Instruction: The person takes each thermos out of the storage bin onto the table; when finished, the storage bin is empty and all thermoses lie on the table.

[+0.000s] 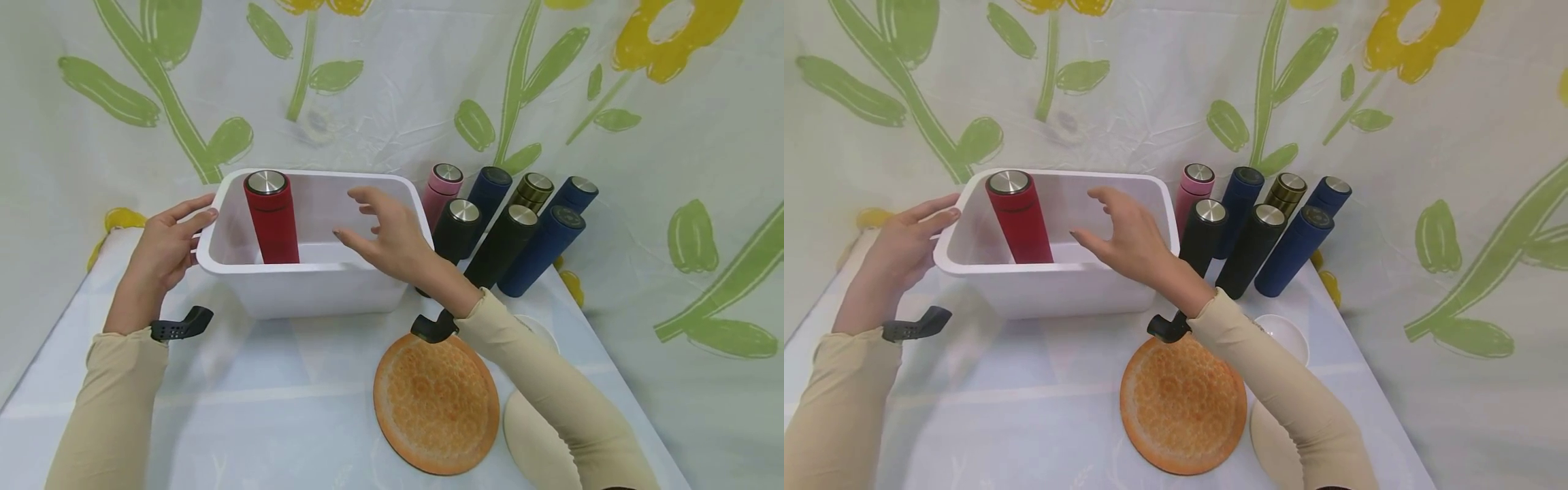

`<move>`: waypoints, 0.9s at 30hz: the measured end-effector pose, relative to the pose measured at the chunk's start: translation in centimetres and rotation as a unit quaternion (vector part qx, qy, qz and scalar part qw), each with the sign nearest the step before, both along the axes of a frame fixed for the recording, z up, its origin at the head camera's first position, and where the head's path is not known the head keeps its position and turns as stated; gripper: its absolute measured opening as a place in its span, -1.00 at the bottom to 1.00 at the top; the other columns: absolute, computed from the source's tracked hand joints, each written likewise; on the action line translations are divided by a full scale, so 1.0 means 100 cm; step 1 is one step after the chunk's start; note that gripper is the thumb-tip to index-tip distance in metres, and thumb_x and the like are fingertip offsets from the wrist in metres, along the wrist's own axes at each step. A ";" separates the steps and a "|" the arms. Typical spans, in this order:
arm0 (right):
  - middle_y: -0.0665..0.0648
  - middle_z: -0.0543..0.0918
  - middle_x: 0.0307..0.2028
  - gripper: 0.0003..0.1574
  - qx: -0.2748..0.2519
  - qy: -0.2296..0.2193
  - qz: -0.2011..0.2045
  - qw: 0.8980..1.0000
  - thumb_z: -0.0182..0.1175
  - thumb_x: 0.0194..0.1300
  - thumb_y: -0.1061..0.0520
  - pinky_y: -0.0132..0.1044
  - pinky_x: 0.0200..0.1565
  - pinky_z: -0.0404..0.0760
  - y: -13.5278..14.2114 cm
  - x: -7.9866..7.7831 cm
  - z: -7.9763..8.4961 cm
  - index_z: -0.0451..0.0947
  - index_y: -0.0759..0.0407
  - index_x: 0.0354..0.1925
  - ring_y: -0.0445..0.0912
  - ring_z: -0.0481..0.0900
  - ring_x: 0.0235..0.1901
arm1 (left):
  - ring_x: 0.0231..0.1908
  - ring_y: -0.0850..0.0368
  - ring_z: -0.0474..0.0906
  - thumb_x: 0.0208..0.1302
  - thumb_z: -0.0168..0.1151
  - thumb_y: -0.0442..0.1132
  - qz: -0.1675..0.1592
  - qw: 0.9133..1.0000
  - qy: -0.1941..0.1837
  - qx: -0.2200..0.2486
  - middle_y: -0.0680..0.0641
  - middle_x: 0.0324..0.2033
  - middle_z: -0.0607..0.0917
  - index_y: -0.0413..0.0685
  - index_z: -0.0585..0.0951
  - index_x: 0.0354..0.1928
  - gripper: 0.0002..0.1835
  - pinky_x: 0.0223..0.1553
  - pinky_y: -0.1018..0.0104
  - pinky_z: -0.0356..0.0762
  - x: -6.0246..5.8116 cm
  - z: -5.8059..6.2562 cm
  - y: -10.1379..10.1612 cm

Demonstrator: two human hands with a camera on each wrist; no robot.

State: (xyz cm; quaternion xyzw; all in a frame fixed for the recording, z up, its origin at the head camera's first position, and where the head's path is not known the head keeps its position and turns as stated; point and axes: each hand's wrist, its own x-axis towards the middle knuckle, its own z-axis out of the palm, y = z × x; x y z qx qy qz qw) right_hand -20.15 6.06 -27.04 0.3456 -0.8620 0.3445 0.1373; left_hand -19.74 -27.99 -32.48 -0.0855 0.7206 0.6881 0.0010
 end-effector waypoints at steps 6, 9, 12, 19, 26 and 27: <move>0.14 0.57 0.18 -0.32 0.019 -0.009 -0.013 1.000 0.38 0.29 -0.01 -0.31 -0.06 0.64 -0.016 -0.008 0.004 0.44 0.22 0.26 -0.06 0.58 0.10 | -0.14 0.23 0.54 0.25 0.32 0.15 -0.001 1.000 -0.001 0.010 -0.05 0.27 0.37 0.23 0.36 0.48 -0.23 -0.32 0.42 0.66 0.000 -0.001 -0.001; 0.12 0.57 0.20 -0.31 0.037 -0.016 -0.022 0.999 0.37 0.29 -0.05 -0.34 -0.01 0.59 -0.023 -0.012 0.007 0.43 0.20 0.27 -0.07 0.56 0.11 | -0.17 0.24 0.57 0.27 0.32 0.12 -0.004 1.000 0.002 0.016 0.01 0.20 0.42 0.19 0.35 0.49 -0.24 -0.32 0.41 0.66 0.000 -0.002 -0.002; 0.10 0.56 0.22 -0.30 0.063 -0.023 -0.029 0.997 0.35 0.31 -0.09 -0.33 0.06 0.53 -0.031 -0.017 0.010 0.40 0.17 0.28 -0.09 0.55 0.12 | -0.19 0.24 0.58 0.28 0.32 0.11 -0.006 1.000 0.005 0.017 0.06 0.14 0.45 0.16 0.35 0.49 -0.25 -0.32 0.41 0.66 0.000 -0.001 -0.003; 0.05 0.47 0.31 -0.17 0.087 -0.071 -0.038 0.993 0.33 0.31 -0.16 -0.31 0.16 0.45 -0.051 -0.031 0.014 0.29 0.12 0.38 -0.11 0.52 0.17 | -0.19 0.25 0.57 0.29 0.30 0.13 -0.005 1.000 0.004 0.000 -0.02 0.24 0.40 0.18 0.35 0.49 -0.25 -0.32 0.41 0.66 -0.001 0.001 -0.002; 0.03 0.31 0.42 0.10 0.126 -0.105 -0.035 0.986 0.30 0.27 -0.30 -0.34 0.29 0.31 -0.078 -0.040 0.022 0.06 0.10 0.53 -0.15 0.32 0.34 | -0.20 0.26 0.58 0.30 0.29 0.13 -0.003 1.000 0.002 -0.005 -0.02 0.24 0.40 0.18 0.35 0.49 -0.26 -0.32 0.41 0.66 0.000 0.000 -0.001; 0.03 0.30 0.42 0.13 0.133 -0.108 -0.035 0.985 0.30 0.26 -0.32 -0.34 0.30 0.29 -0.082 -0.041 0.024 0.03 0.09 0.54 -0.15 0.29 0.35 | -0.19 0.26 0.57 0.30 0.29 0.14 -0.002 1.000 0.002 -0.010 -0.03 0.25 0.40 0.20 0.35 0.49 -0.26 -0.31 0.41 0.66 0.000 0.000 -0.001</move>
